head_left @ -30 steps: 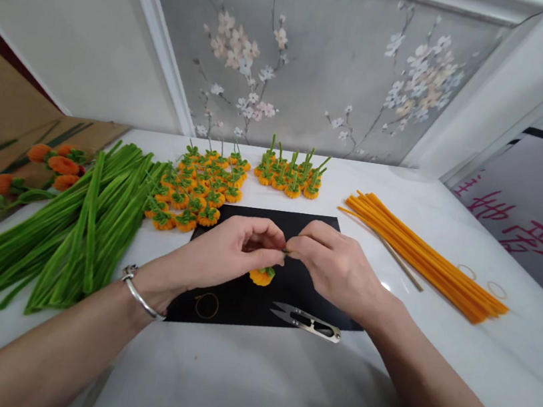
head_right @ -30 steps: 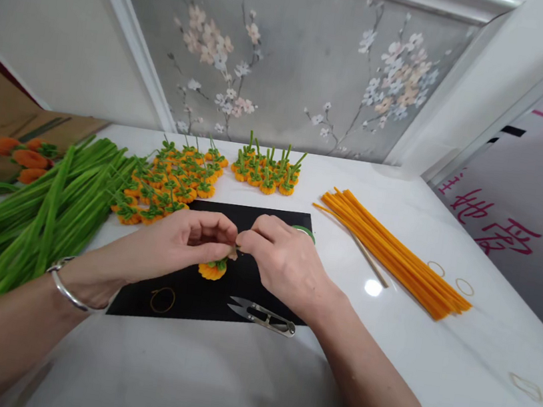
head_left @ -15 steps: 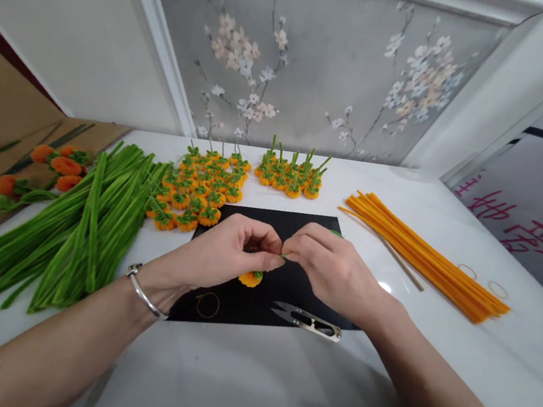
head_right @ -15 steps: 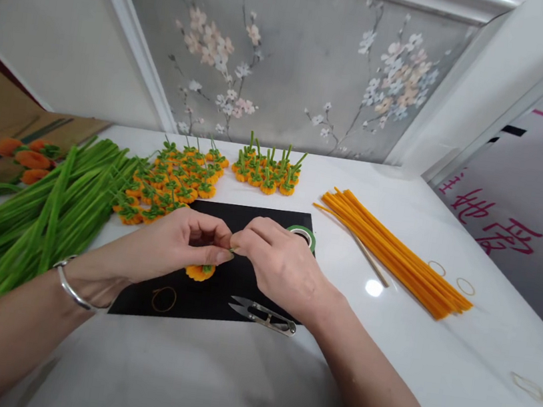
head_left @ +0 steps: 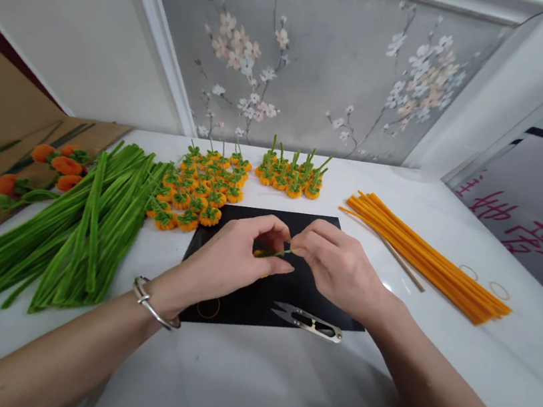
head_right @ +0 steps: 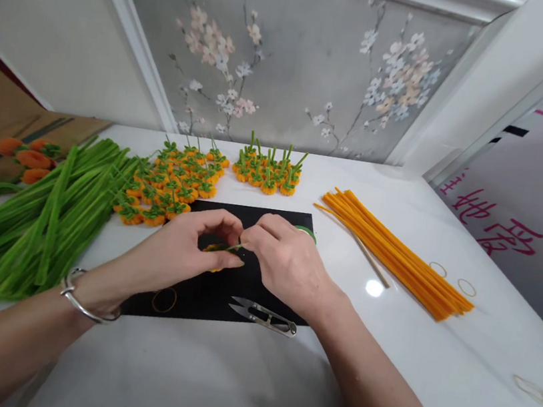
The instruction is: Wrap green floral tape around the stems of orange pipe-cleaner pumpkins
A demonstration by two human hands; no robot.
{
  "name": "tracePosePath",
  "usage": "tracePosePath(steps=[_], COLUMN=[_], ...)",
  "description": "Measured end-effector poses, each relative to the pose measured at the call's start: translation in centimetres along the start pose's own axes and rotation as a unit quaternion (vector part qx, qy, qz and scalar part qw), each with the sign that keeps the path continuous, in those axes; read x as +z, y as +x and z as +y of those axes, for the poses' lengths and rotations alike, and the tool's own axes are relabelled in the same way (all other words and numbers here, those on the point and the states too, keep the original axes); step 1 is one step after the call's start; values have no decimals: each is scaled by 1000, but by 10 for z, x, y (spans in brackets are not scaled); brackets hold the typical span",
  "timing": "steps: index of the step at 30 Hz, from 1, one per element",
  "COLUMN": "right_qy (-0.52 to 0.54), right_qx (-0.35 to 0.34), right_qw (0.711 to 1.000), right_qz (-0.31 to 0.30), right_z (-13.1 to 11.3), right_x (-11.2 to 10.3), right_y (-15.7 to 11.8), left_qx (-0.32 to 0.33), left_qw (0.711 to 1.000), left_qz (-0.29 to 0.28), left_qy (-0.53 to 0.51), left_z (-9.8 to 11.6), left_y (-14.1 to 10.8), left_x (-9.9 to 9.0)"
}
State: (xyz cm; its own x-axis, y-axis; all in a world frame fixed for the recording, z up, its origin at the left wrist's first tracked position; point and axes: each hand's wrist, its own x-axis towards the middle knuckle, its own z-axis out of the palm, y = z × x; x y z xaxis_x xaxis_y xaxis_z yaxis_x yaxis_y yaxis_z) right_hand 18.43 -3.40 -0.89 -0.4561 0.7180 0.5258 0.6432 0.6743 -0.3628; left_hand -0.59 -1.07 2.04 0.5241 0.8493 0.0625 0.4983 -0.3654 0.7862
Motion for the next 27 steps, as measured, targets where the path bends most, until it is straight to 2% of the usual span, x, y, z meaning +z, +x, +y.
tracePosePath(steps=[2,7,11,18,23,27], right_qy=[-17,-48,-42,-46,-29,-11], right_qx=[3,0,-7,-15,-31,-37], right_qw=[1000,998,999,999,999,999], right_qz=[-16,-33,-35,-20,3,1], right_z=[0,0,2,3,2,2], right_x=[2,4,4,6,5,3], right_y=[0,0,-1,-1,-1,-2], left_qx=[0,-19,-14,-2,-13,-19], left_qw=[1000,1000,1000,999,995,989], left_qz=[16,0,-10,-18,-75,-94], left_qy=[11,-6,-21,36,-65,-116], left_z=[-2,-10,-12,-8,-6,-6], left_y=[0,1,1,1,3,5], left_x=[5,7,6,3,-2,-4])
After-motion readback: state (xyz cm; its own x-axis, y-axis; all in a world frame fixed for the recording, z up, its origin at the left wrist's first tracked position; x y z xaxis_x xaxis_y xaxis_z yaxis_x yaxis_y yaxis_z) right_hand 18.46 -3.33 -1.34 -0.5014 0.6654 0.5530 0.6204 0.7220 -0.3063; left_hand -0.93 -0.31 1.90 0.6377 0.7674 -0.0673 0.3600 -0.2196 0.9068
